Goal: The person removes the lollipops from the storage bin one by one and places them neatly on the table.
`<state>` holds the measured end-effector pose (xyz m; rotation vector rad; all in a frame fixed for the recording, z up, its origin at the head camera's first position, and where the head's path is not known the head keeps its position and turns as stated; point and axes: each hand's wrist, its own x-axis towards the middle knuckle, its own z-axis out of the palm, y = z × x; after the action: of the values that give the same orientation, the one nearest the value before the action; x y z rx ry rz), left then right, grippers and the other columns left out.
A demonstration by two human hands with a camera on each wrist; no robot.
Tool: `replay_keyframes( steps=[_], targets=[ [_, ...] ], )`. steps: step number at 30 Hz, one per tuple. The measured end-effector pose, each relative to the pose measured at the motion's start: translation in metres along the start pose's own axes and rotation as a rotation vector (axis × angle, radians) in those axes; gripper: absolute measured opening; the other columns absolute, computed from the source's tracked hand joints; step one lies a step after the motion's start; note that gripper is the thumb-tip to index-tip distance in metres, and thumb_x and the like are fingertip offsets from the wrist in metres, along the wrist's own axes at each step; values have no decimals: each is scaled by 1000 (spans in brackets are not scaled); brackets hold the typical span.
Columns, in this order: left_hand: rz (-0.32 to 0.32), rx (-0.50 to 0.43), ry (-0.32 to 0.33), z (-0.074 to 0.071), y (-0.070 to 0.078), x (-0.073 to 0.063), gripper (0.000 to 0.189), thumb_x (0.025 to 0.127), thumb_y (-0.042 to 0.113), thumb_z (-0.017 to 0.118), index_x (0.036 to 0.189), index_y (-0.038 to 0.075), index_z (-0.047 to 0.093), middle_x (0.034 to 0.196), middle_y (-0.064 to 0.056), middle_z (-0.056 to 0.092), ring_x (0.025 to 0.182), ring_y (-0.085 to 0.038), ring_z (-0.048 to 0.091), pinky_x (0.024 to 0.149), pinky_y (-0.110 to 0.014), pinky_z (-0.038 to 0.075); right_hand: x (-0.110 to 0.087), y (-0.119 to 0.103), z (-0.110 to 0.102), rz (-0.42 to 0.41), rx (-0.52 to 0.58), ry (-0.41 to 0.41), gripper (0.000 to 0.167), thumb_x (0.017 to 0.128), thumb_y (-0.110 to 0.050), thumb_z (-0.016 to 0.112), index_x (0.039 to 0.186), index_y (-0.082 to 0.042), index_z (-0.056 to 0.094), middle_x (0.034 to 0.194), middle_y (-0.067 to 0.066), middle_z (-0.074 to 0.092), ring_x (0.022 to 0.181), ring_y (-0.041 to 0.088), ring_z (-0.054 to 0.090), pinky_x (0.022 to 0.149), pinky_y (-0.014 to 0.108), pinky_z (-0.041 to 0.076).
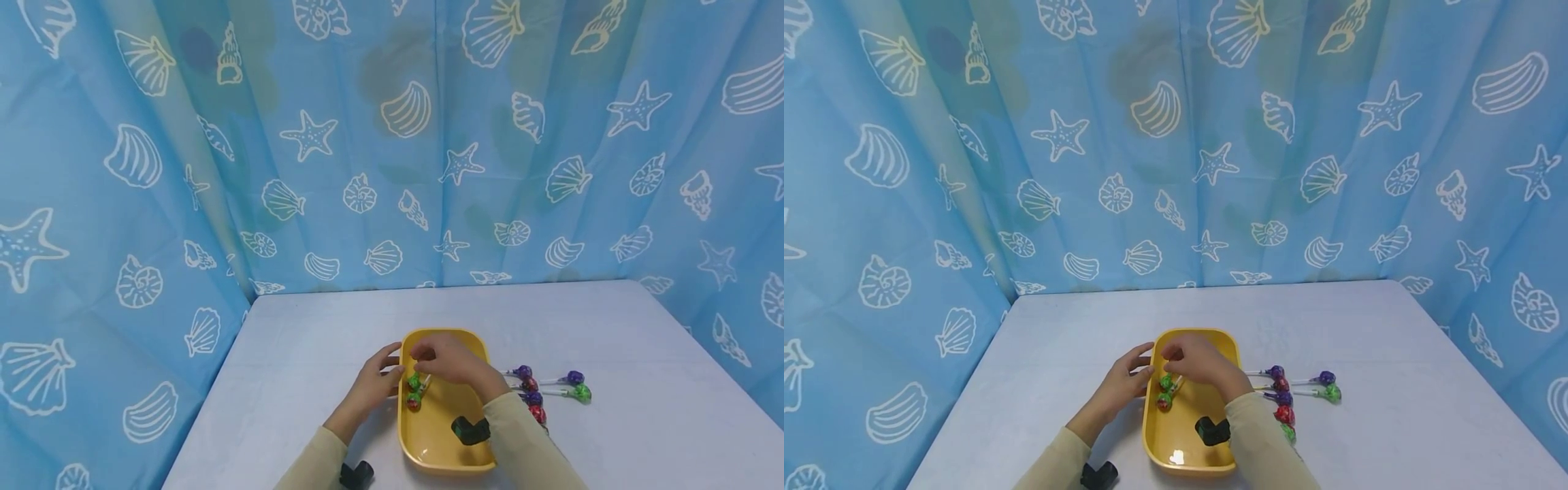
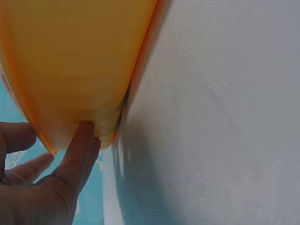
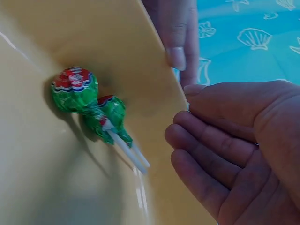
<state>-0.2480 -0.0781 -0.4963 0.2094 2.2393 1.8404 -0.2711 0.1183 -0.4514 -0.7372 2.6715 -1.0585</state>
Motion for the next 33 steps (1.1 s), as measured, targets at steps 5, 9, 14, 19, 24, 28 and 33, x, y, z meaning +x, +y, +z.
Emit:
replay_keyframes(
  steps=[5,9,14,19,24,28,33],
  targets=[
    [-7,6,-3,1,0,-3,53,104,9,57,154,8,41,139,-24,54,116,-39,63,83,-41,63,4,-3,6,7,0,-48,20,90,-4,72,111,-4,73,104,4,72,97,23,67,91,43,60],
    [-5,7,-3,1,1,-3,52,104,9,57,154,8,41,139,-24,54,117,-40,62,83,-42,63,7,-4,10,30,-10,-62,20,90,-2,73,109,-4,74,103,5,72,97,24,67,92,43,60],
    [-14,13,1,1,1,-3,52,104,10,57,154,9,42,139,-25,54,117,-40,62,83,-42,64,11,-1,13,59,-25,-80,19,90,-3,74,109,-5,75,103,5,72,96,23,67,93,44,59],
    [-18,22,12,2,3,-3,52,103,10,58,153,9,43,139,-24,55,118,-40,62,83,-42,64,13,1,14,67,-48,-98,18,90,-5,76,108,-5,75,102,5,72,93,23,66,92,45,59],
    [-14,32,12,1,2,-2,52,103,11,59,153,9,44,138,-25,55,118,-41,62,83,-41,64,13,0,14,64,-82,-117,13,92,-6,73,104,-5,76,96,4,71,85,20,63,88,44,60],
    [-18,35,10,1,1,-1,51,104,10,58,153,10,44,139,-24,55,118,-40,62,83,-40,64,13,-2,13,78,-129,-121,10,92,-4,70,99,-4,77,90,2,70,79,18,61,84,41,60],
    [-38,46,22,1,1,1,51,103,10,57,153,12,45,139,-22,55,117,-37,63,82,-38,64,11,-3,11,123,-183,-131,7,91,-1,72,89,-5,77,81,-1,67,74,17,58,78,38,60]
  ],
)
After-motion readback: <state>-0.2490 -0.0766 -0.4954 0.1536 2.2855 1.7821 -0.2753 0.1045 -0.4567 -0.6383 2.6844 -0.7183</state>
